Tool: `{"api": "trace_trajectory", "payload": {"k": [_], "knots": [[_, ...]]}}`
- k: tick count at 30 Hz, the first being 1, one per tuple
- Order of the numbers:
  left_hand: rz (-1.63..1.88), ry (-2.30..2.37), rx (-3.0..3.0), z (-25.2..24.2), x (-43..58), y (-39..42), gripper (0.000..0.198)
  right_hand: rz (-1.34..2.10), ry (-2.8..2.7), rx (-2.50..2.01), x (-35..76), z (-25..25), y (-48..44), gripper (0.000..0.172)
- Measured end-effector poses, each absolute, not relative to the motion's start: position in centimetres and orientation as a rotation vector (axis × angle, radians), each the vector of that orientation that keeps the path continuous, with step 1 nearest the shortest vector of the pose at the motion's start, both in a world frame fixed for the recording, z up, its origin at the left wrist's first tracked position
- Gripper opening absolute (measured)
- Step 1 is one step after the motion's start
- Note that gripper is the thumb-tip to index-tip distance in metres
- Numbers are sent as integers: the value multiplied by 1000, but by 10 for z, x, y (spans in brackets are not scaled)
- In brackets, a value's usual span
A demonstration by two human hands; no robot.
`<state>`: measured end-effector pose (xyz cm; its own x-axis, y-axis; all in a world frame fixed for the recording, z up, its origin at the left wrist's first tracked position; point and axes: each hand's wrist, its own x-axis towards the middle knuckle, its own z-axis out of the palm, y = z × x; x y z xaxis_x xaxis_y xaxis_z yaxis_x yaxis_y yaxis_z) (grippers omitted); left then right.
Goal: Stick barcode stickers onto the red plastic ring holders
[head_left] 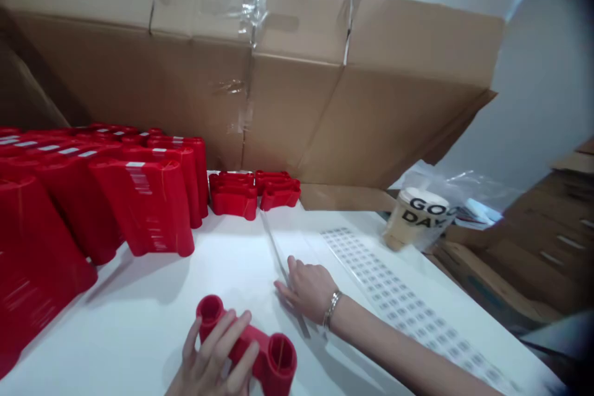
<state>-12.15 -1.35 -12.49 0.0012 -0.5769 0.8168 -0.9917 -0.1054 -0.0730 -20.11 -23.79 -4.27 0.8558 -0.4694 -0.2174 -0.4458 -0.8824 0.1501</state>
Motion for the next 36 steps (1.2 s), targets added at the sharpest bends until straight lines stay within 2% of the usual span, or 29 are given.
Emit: {"api": "trace_trajectory", "payload": {"k": [2,4,6,7,8,10,12,15,22,25,28,31,36], "knots": [[874,-1718,1742,-107,-122,-11,47,-494,-766,2907,-218,-47,-235,34],[699,-1794,1843,-87,-119,-10,66,-593,-788,2883,-234,-43,-239,25],[491,-1843,1967,-67,-113,-12,90,-644,-829,2851,-252,-32,-244,25],[386,-1850,2003,-58,-110,-14,95,-638,-853,2835,-262,-26,-244,27],[265,-1874,2035,-49,-106,-18,93,-616,-863,2826,-271,-19,-242,31],[-33,-1948,2147,-32,-101,-26,72,-530,-783,2884,-284,-7,-232,39],[-291,-1994,2284,-18,-99,-36,45,-352,-475,3138,-290,1,-217,34],[-423,-2019,2361,-8,-100,-48,11,-26,119,3416,-285,4,-198,22],[-521,-2040,2474,-23,-99,-63,13,12,455,3358,-251,3,-198,17],[-510,-2040,2523,-29,-102,-65,19,3,656,3451,-241,5,-204,9],[-489,-2047,2557,-29,-108,-62,15,36,914,3636,-234,0,-211,5],[-476,-2060,2574,-24,-115,-59,10,228,945,3890,-235,-13,-218,9],[-486,-2053,2589,-24,-119,-61,8,668,677,4196,-259,-30,-215,17]]}}
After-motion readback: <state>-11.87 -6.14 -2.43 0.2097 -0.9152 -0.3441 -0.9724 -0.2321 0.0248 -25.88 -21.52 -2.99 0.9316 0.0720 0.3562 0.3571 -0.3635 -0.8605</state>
